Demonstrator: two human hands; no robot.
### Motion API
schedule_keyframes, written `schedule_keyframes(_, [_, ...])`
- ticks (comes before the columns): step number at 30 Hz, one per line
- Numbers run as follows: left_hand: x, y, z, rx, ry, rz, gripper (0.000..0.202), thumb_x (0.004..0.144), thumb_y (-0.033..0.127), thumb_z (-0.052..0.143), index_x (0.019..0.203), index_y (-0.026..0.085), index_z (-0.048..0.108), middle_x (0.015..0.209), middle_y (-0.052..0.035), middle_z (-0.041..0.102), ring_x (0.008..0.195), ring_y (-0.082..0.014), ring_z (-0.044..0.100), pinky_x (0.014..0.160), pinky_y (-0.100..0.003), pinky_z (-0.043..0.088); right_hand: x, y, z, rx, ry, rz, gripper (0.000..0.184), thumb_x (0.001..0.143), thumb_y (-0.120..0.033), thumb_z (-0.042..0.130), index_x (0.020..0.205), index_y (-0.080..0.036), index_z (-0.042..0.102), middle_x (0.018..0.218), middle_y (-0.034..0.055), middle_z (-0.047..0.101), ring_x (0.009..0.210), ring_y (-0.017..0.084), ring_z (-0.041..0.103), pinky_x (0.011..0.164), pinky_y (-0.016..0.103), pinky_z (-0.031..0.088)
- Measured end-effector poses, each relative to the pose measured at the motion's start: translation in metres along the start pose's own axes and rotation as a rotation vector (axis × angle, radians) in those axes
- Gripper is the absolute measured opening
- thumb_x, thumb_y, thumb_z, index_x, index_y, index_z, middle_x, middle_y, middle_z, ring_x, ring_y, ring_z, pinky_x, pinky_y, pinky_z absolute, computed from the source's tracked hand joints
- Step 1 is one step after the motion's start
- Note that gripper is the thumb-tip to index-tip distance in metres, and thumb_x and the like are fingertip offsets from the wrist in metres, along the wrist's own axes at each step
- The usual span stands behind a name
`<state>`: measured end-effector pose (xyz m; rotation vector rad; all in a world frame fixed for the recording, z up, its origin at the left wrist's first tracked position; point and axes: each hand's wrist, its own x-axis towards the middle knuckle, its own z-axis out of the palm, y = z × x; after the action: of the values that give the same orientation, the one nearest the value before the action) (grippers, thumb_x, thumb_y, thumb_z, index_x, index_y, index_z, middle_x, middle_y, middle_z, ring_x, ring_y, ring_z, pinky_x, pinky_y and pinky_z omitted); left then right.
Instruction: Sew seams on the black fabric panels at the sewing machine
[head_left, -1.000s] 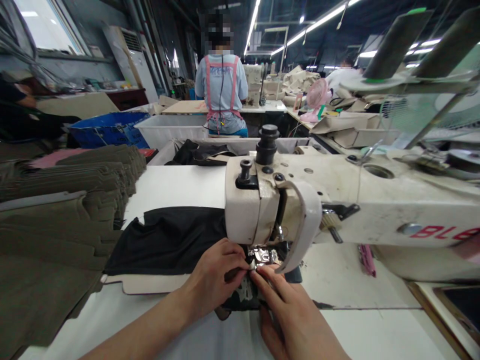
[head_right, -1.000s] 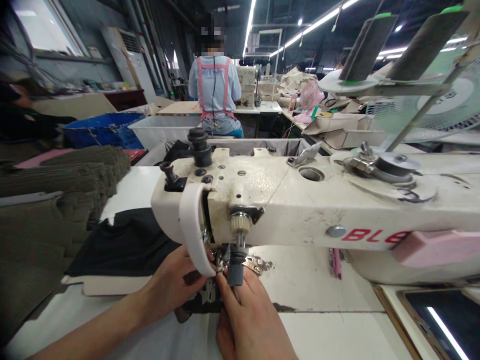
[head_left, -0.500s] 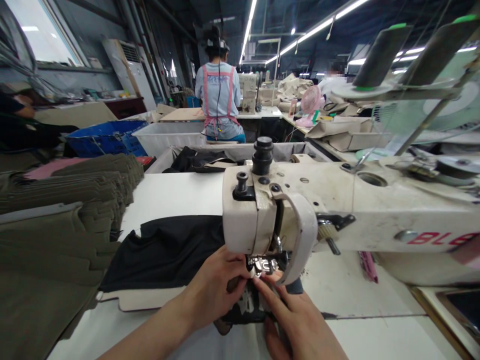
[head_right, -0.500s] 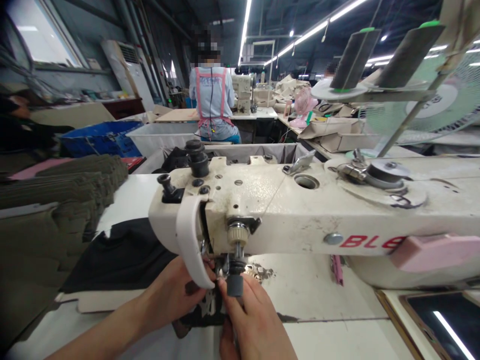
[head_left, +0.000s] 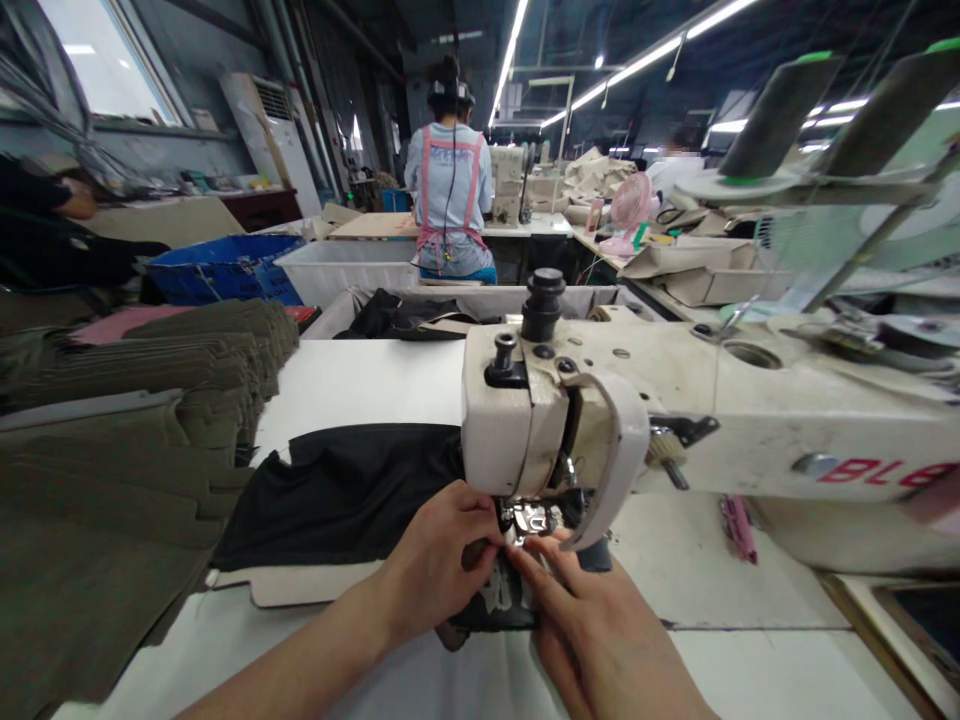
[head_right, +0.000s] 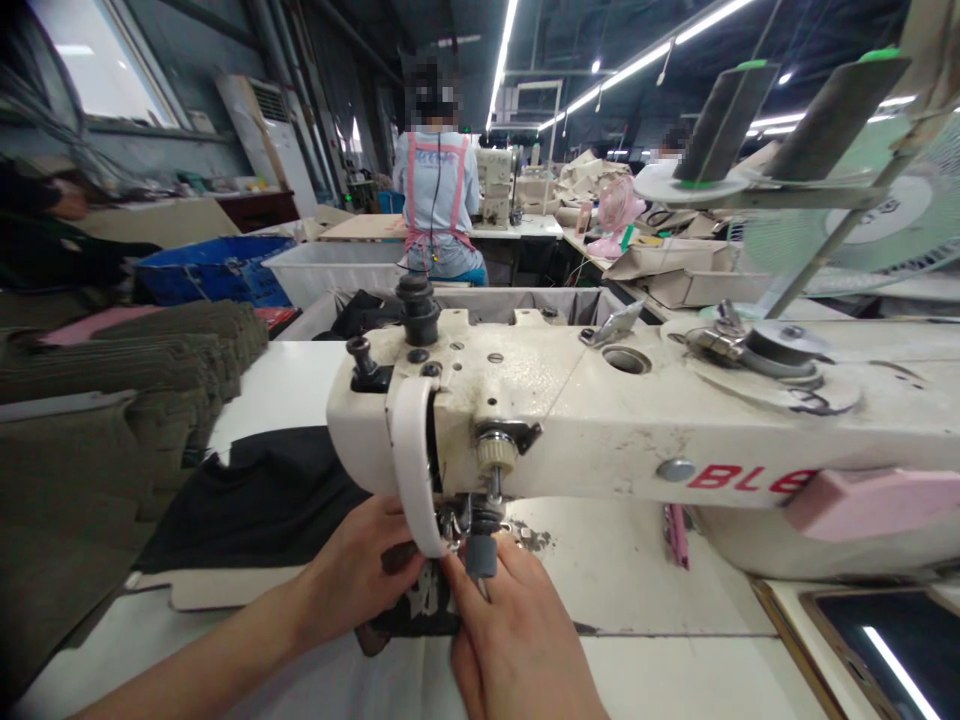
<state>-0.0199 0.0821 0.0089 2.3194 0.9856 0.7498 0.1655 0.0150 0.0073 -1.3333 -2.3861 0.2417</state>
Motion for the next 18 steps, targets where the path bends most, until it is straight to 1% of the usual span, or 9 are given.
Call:
schedule_keyframes(2, [-0.001,-0.001,0.002,0.003,0.032,-0.013,0.022,0.07,0.003,0.053,0.079,0.017,0.068,0.09,-0.004,0.063,0.088,-0.0176,0.058,0.079,-0.026,0.046,0.001,0.003,0.0,0.016,0.028,-0.008,0.053,0.073,-0.008,0.044,0.124,-0.015,0.054,0.115,0.0125,0.059,0.107,0.031,0.05,0.089,0.049,0.047])
schedule_keyframes(4, [-0.003,-0.002,0.005,-0.007,0.079,-0.026,0.021,0.07,0.003,0.054,0.077,0.016,0.068,0.09,-0.0046,0.064,0.086,-0.0177,0.059,0.076,-0.025,0.047,0.001,0.005,0.001,0.026,0.054,-0.025,0.052,0.072,-0.008,0.043,0.121,-0.015,0.055,0.115,0.0123,0.059,0.107,0.032,0.05,0.09,0.05,0.045])
schedule_keyframes(6, [-0.003,-0.003,0.008,-0.026,0.113,-0.053,0.018,0.069,0.004,0.056,0.075,0.015,0.068,0.087,-0.0052,0.065,0.084,-0.018,0.06,0.073,-0.025,0.048,0.002,0.007,0.003,0.019,0.062,-0.038,0.053,0.071,-0.007,0.042,0.123,-0.014,0.053,0.118,0.0124,0.058,0.109,0.031,0.049,0.091,0.049,0.045])
schedule_keyframes(8, [0.0,-0.004,0.009,-0.049,0.113,-0.101,0.013,0.071,0.006,0.057,0.073,0.015,0.067,0.085,-0.0058,0.066,0.082,-0.0186,0.061,0.072,-0.025,0.05,0.002,0.008,0.005,0.002,0.067,-0.037,0.056,0.072,-0.007,0.042,0.127,-0.013,0.049,0.12,0.013,0.056,0.11,0.03,0.048,0.09,0.048,0.044])
schedule_keyframes(11, [0.008,-0.006,0.008,-0.041,0.098,-0.143,0.015,0.075,0.01,0.056,0.08,0.015,0.068,0.089,-0.0066,0.066,0.085,-0.0197,0.062,0.075,-0.027,0.051,0.003,0.009,0.007,-0.003,0.098,-0.037,0.056,0.074,-0.007,0.042,0.129,-0.012,0.047,0.116,0.0137,0.056,0.108,0.03,0.048,0.09,0.049,0.044])
schedule_keyframes(14, [0.014,-0.008,0.007,0.049,0.125,-0.116,0.022,0.081,0.013,0.051,0.094,0.015,0.068,0.094,-0.0079,0.067,0.089,-0.0207,0.062,0.082,-0.031,0.049,0.001,0.009,0.008,0.01,0.11,-0.041,0.056,0.073,-0.006,0.042,0.128,-0.012,0.048,0.115,0.0134,0.055,0.11,0.031,0.045,0.091,0.049,0.042])
schedule_keyframes(15, [0.015,-0.01,0.007,0.074,0.13,-0.105,0.023,0.082,0.013,0.05,0.096,0.015,0.068,0.094,-0.0084,0.067,0.091,-0.0213,0.062,0.084,-0.032,0.048,0.001,0.009,0.007,0.016,0.115,-0.04,0.055,0.073,-0.006,0.042,0.128,-0.012,0.048,0.116,0.0137,0.055,0.111,0.031,0.045,0.091,0.049,0.043])
schedule_keyframes(16, [0.015,-0.011,0.007,0.088,0.133,-0.095,0.022,0.083,0.014,0.05,0.096,0.015,0.068,0.094,-0.0088,0.067,0.091,-0.0218,0.061,0.084,-0.033,0.048,0.0,0.009,0.007,0.022,0.127,-0.037,0.054,0.074,-0.006,0.041,0.127,-0.012,0.049,0.117,0.0141,0.054,0.111,0.03,0.045,0.09,0.048,0.044])
schedule_keyframes(18, [0.014,-0.015,0.007,0.096,0.125,-0.08,0.02,0.083,0.016,0.05,0.089,0.016,0.069,0.091,-0.0084,0.067,0.089,-0.022,0.062,0.081,-0.032,0.048,0.0,0.01,0.005,0.035,0.153,-0.033,0.05,0.075,-0.006,0.041,0.124,-0.012,0.051,0.116,0.0152,0.054,0.108,0.03,0.047,0.087,0.046,0.046])
